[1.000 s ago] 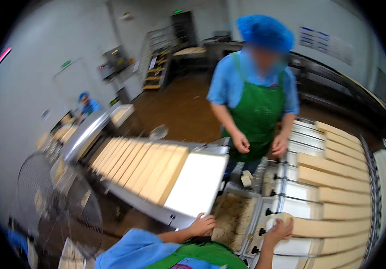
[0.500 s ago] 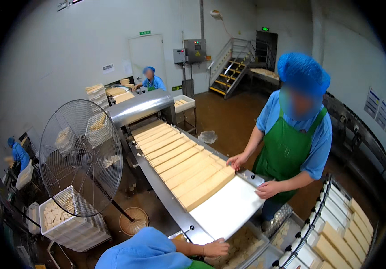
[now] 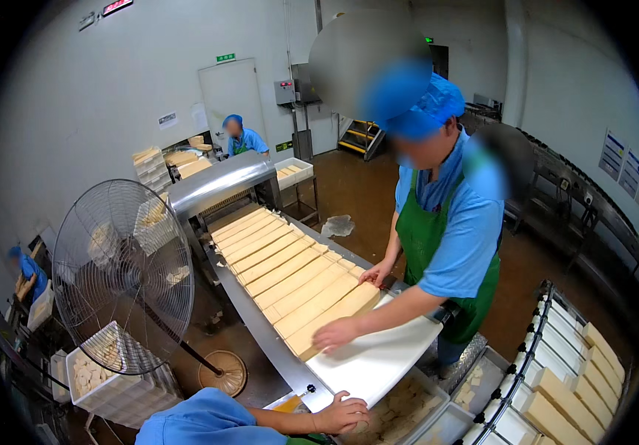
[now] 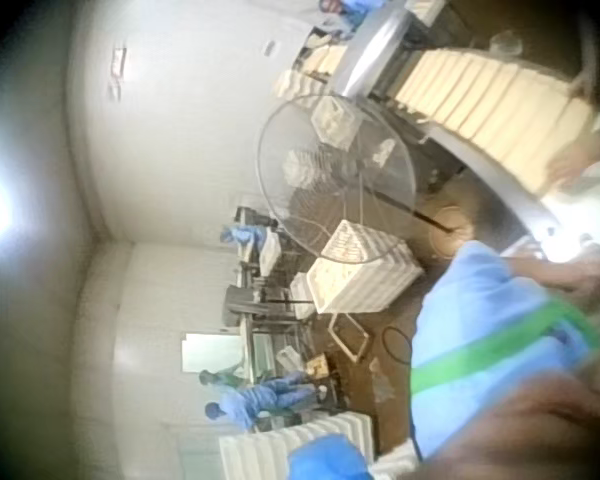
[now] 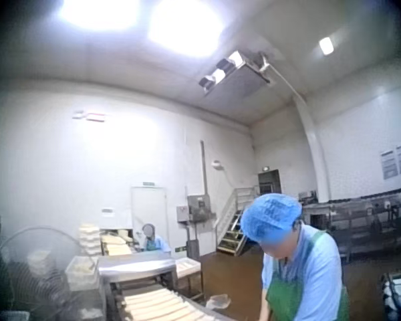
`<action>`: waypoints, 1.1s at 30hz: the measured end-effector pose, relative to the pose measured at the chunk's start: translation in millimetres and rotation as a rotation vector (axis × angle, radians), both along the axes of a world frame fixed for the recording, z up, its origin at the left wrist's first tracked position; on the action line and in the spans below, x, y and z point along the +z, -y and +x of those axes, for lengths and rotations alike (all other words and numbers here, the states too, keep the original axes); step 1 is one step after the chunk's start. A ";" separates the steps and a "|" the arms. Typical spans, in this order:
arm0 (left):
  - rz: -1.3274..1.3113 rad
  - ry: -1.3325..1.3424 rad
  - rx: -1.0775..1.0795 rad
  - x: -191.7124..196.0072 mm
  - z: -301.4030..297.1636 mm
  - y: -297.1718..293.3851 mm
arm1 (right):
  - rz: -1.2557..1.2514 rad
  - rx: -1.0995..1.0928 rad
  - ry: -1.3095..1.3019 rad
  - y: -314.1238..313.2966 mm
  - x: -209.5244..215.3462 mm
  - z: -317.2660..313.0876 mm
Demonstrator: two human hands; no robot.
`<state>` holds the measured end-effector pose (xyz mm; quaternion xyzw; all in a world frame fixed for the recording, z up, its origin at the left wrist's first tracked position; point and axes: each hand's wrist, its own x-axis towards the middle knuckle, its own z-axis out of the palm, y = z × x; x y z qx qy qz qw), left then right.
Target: The person uses their hands to move and arrange rectangular blocks on a conveyor belt and place some of them into plastic trays.
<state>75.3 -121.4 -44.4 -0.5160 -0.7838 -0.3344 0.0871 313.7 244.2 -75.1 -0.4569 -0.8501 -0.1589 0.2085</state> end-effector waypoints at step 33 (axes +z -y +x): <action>-0.158 0.795 0.992 -11.4 -194.7 166.6 | -0.737 1.156 -0.069 314.3 60.5 -397.9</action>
